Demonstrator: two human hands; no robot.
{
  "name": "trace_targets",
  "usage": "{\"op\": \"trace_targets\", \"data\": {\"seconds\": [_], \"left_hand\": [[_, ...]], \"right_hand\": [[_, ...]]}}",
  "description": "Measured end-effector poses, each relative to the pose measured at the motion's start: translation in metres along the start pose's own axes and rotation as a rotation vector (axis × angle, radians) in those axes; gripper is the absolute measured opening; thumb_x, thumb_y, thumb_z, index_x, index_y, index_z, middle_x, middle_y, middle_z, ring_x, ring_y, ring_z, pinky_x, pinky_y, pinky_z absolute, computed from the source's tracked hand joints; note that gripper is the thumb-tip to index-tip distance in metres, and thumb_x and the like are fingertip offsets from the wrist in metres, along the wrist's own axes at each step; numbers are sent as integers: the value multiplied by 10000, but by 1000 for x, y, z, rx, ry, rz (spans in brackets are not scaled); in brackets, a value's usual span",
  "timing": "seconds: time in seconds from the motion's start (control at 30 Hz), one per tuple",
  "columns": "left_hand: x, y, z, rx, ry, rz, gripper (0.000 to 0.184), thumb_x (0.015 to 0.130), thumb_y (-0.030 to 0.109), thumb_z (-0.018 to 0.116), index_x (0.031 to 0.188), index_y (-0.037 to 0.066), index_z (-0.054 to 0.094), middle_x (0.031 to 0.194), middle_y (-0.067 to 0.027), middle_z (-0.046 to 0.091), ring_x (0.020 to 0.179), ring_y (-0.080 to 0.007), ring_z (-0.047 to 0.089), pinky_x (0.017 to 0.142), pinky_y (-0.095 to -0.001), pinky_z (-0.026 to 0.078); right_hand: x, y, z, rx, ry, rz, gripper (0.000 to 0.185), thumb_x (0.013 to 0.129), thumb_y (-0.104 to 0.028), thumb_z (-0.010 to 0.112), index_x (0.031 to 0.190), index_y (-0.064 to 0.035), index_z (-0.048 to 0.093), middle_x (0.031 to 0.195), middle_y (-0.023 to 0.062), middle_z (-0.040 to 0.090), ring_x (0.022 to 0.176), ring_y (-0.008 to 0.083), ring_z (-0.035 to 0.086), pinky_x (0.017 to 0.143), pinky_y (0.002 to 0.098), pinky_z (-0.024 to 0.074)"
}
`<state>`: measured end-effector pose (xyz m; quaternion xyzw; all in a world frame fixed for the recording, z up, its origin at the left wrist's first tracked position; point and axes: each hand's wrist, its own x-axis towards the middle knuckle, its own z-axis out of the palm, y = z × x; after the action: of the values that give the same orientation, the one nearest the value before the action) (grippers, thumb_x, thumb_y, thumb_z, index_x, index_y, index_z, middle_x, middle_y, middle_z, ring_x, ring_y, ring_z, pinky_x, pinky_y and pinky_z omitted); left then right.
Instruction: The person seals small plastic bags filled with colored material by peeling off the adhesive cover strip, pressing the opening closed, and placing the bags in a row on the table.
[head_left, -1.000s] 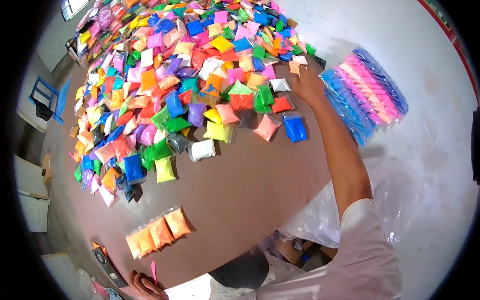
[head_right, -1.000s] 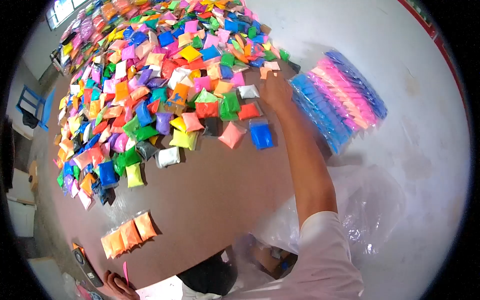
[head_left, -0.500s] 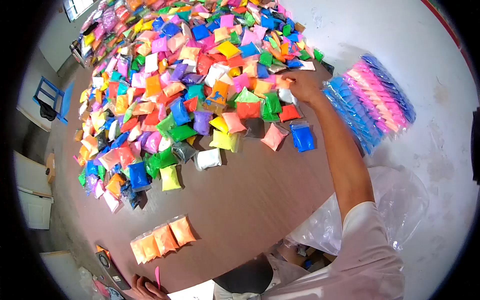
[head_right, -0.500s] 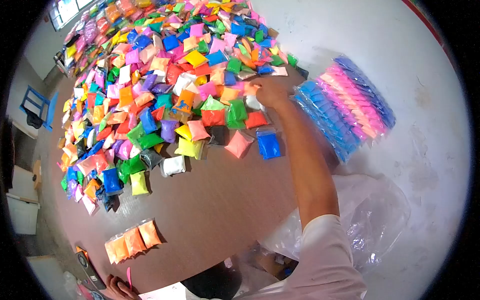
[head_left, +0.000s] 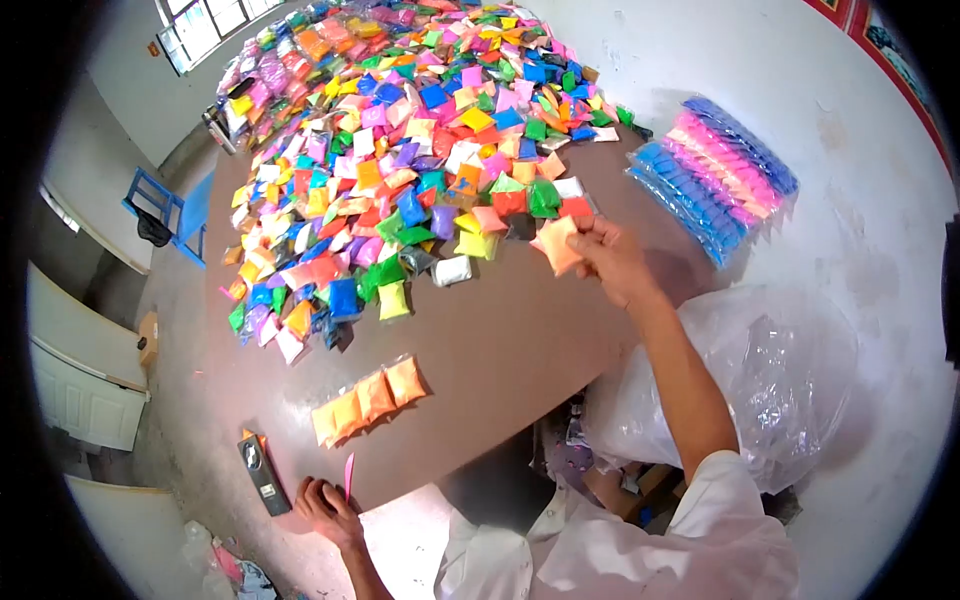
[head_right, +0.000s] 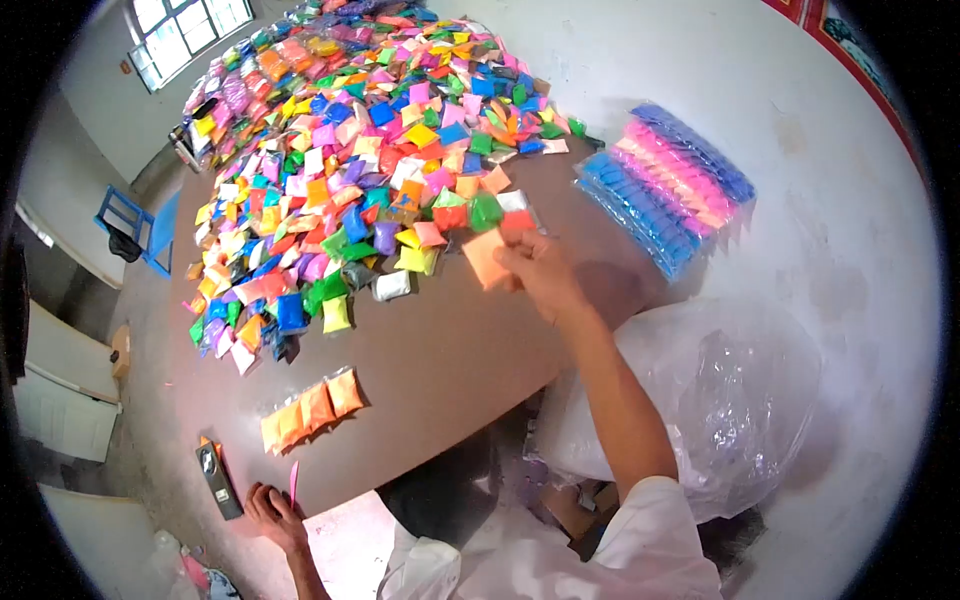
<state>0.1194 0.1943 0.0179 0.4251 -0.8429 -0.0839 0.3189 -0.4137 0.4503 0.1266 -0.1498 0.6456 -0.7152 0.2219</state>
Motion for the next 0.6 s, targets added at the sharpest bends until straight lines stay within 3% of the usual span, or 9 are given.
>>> {"op": "trace_targets", "data": {"seconds": [0.1,0.2,0.27,0.33,0.47,0.53,0.6], "left_hand": [[0,-3,0,-19,34,59,193,1009,150,603,1059,-27,661,1215,-238,634,1135,-418,570,1004,-515,455],[2,-7,-6,-193,32,3,227,1016,171,642,1132,-24,662,1195,-199,646,1074,-338,603,940,-439,493],[6,14,-25,-525,-51,-487,286,994,153,696,1222,-15,660,1200,-114,679,1013,-232,628,885,-368,501],[4,6,-14,-266,163,51,302,958,91,720,1239,-1,661,1205,-100,704,979,-183,644,836,-324,513],[10,112,-33,-732,-120,14,439,891,44,771,1308,5,642,1174,-91,727,911,-145,663,791,-277,538],[11,158,-37,-880,-343,-59,432,934,46,750,1342,15,613,1164,-87,713,967,-137,660,888,-295,547],[8,182,-28,-1078,-456,-198,420,953,87,761,1336,5,612,1166,-100,717,962,-128,667,865,-282,552]], "right_hand": [[-48,20,22,43,-42,-10,273,989,-98,700,1234,22,682,953,28,706,630,59,564,558,220,461],[-97,24,46,33,-60,-3,234,1009,-106,688,1223,-11,695,942,24,733,684,55,616,558,190,469],[-124,25,65,51,-69,-7,240,1009,-104,689,1225,1,694,930,24,730,674,49,608,551,190,467],[-147,23,82,65,-78,-4,247,1008,-102,689,1227,13,692,918,24,726,664,42,599,545,190,466],[-186,28,116,-68,-187,1,261,1002,-101,689,1231,24,701,954,28,731,711,41,618,546,197,485],[-202,37,130,-65,-226,-24,252,994,-105,690,1211,19,719,986,33,740,768,53,642,565,214,514],[-218,46,139,-77,-262,21,286,990,-120,700,1239,19,709,1023,51,740,809,73,672,583,212,536]]}}
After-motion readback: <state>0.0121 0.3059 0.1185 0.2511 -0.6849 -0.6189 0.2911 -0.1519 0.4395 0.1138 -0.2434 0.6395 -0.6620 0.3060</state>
